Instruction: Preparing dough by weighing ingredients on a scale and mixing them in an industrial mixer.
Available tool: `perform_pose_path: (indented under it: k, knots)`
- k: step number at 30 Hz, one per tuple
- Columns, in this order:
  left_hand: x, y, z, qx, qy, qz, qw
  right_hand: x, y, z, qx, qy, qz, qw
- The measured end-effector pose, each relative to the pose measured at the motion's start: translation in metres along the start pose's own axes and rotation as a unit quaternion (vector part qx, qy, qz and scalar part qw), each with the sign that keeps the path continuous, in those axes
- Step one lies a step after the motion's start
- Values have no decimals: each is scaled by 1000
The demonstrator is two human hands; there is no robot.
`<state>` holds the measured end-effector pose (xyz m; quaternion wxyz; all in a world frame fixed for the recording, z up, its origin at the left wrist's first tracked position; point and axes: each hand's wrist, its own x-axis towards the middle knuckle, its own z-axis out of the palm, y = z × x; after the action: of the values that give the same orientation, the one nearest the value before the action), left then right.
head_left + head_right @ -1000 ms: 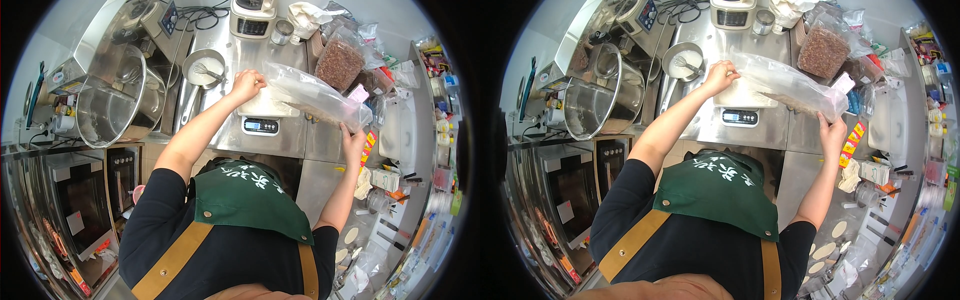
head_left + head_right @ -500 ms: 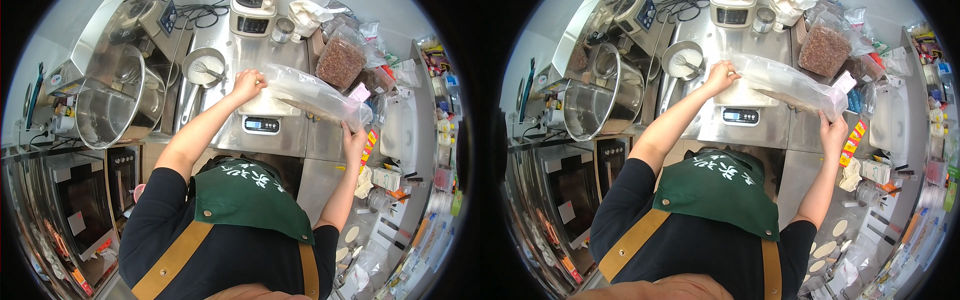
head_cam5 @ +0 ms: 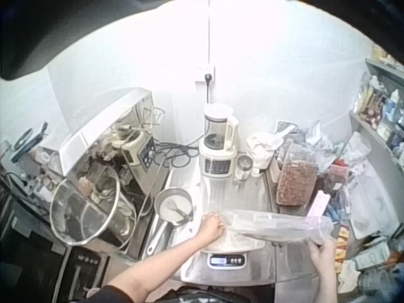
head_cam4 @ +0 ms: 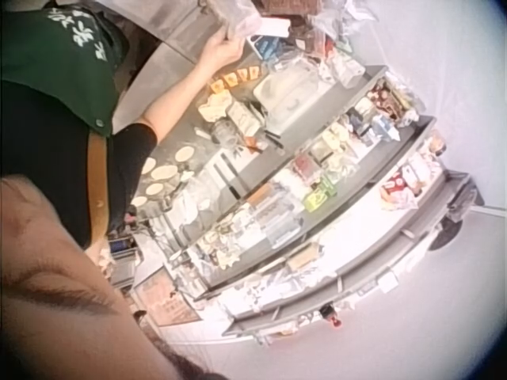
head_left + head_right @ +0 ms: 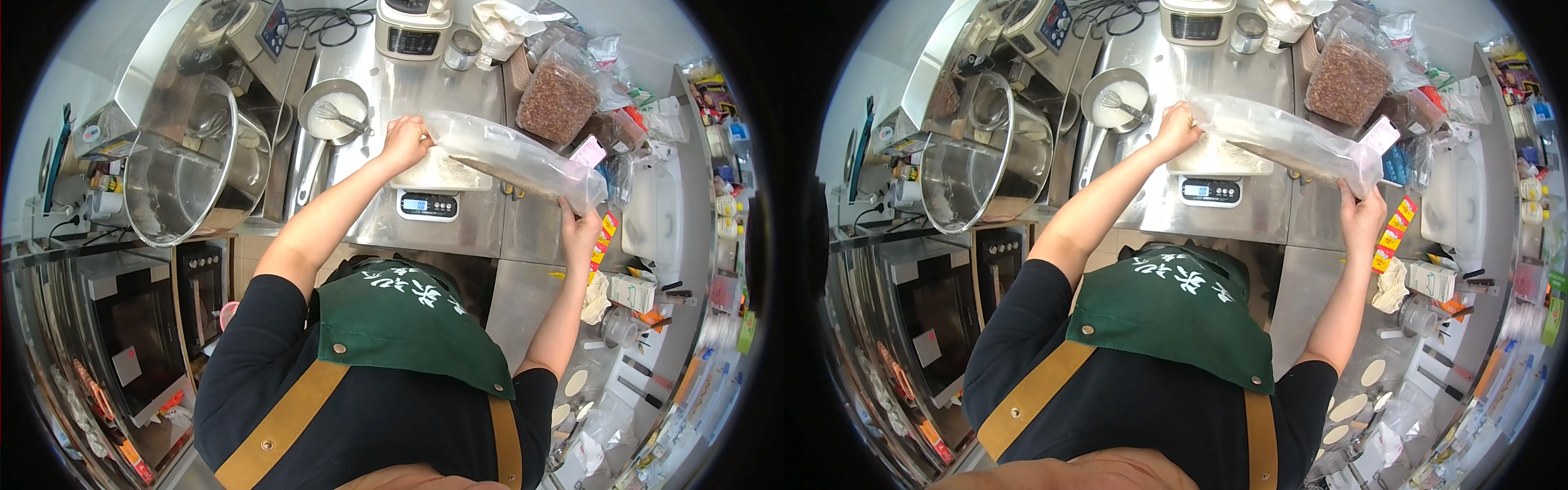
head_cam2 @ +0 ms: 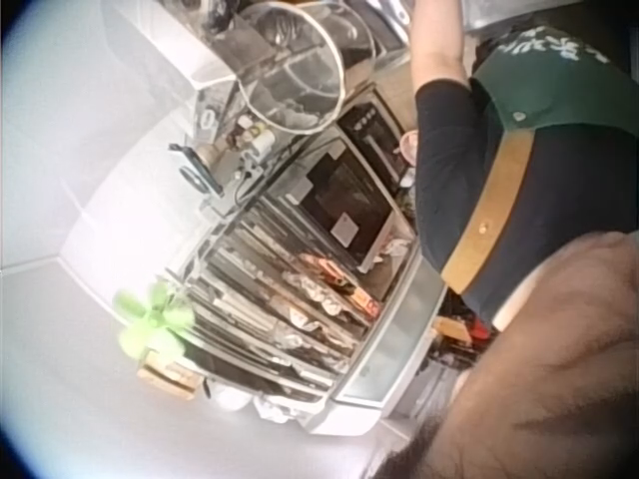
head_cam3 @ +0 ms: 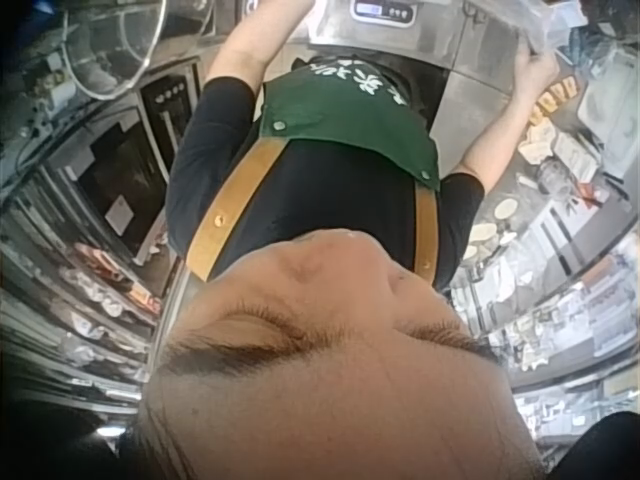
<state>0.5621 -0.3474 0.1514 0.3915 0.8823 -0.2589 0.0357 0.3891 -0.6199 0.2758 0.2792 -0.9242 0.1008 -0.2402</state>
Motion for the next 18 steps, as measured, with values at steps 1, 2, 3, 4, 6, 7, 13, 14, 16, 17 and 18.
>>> perform_pose_path:
  k: [1,2,3,4,6,7,13,14,16,17,18]
  knots:
    - [-1,1,-1,-2,1,0,1000,1,1,1,1,8,-12,1000]
    - [-2,4,-3,1,1,-1,1000,1,-1,0,2,8,-12,1000]
    - [-2,5,-3,3,1,-2,1000,2,-4,-1,-12,1,-11,1000]
    - [-2,5,-3,4,1,-3,1000,3,-5,-2,-26,-7,-10,1000]
    - [-2,5,-3,6,6,-4,1000,6,-5,-3,-23,0,-21,1000]
    - [-1,4,-2,6,7,-4,1000,7,-5,-3,-21,7,-31,999]
    - [-1,12,-4,19,24,-15,999,9,-4,-2,-54,-13,-41,998]
    - [-1,13,-6,-46,23,-37,998,10,-6,-1,-53,-13,-42,998]
    - [0,13,-5,-111,22,-60,992,11,-10,1,-36,3,-54,998]
    - [0,12,-4,-140,4,-65,988,11,-9,1,-36,3,-54,998]
    - [0,11,-3,-169,-14,-70,983,11,-8,2,-34,0,-54,998]
